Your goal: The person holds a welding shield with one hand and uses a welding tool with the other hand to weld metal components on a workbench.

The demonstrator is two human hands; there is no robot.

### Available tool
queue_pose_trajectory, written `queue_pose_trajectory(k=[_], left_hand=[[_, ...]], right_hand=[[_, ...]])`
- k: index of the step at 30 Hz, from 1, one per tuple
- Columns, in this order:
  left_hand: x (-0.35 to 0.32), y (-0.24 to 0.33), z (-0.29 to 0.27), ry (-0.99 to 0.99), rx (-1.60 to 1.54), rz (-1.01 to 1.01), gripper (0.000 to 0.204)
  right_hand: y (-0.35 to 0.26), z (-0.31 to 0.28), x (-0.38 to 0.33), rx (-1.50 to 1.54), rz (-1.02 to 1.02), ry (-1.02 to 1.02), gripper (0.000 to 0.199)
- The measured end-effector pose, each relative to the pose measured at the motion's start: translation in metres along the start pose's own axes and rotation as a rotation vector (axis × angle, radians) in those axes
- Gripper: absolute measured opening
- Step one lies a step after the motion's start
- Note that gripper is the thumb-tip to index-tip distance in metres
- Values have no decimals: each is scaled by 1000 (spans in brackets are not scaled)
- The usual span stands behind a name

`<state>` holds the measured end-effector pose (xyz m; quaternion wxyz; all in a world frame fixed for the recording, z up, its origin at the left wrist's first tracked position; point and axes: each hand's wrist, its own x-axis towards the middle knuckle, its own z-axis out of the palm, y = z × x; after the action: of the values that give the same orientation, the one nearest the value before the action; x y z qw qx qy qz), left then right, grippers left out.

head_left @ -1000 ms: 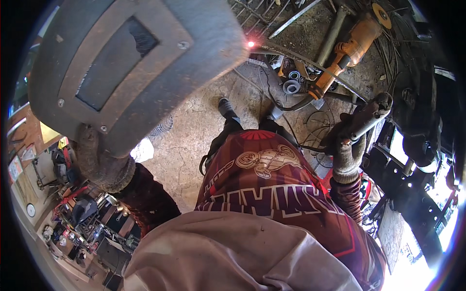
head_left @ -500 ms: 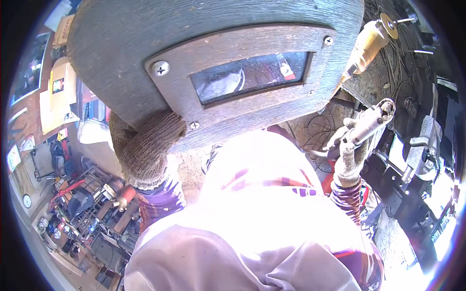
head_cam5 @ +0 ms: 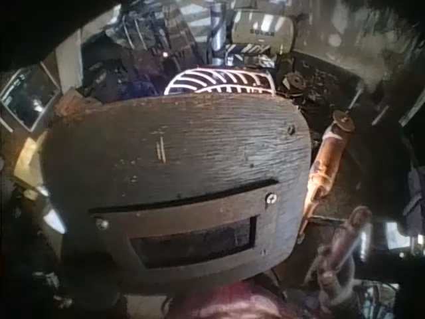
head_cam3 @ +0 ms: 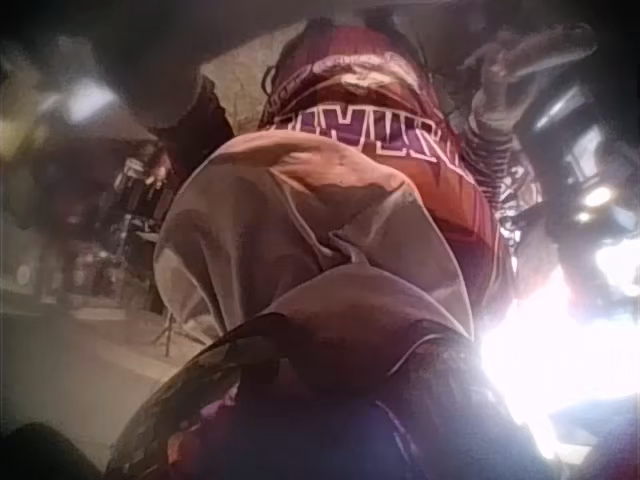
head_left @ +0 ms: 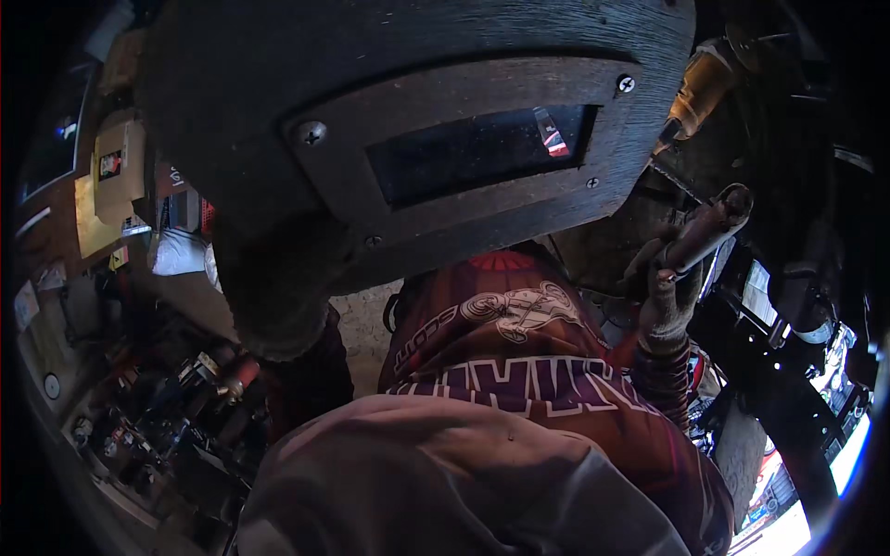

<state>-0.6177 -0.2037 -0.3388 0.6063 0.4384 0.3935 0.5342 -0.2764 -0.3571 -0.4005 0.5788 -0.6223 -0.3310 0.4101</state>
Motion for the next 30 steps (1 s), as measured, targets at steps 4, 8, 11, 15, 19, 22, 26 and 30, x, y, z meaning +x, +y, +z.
queue_pose_trajectory(k=[4, 8, 11, 15, 19, 22, 26, 30], left_hand=[[-1, -10, -14, -56, -128, -65, 55], [2, -13, -23, -208, -362, -167, 57], [-1, 1, 10, 3, 90, -10, 50], [-2, 7, 16, 87, 80, 48, 53], [-4, 9, 19, 145, 59, 58, 56], [-3, 8, 22, 208, 40, 55, 59], [0, 12, 6, 49, 19, 118, 68], [1, 9, 0, -17, 0, 133, 67]], right_hand=[[9, -8, -2, -14, 8, 9, 76], [3, 0, 2, -13, -18, 24, 78], [5, -3, 1, -1, 44, 11, 80], [-2, 2, 1, 18, 21, 26, 81], [-1, 1, -1, 2, 88, 33, 82], [-6, 3, 2, -12, 56, -5, 79], [-1, 4, 3, 29, 51, 8, 77], [-4, 6, 4, 25, 41, -14, 78]])
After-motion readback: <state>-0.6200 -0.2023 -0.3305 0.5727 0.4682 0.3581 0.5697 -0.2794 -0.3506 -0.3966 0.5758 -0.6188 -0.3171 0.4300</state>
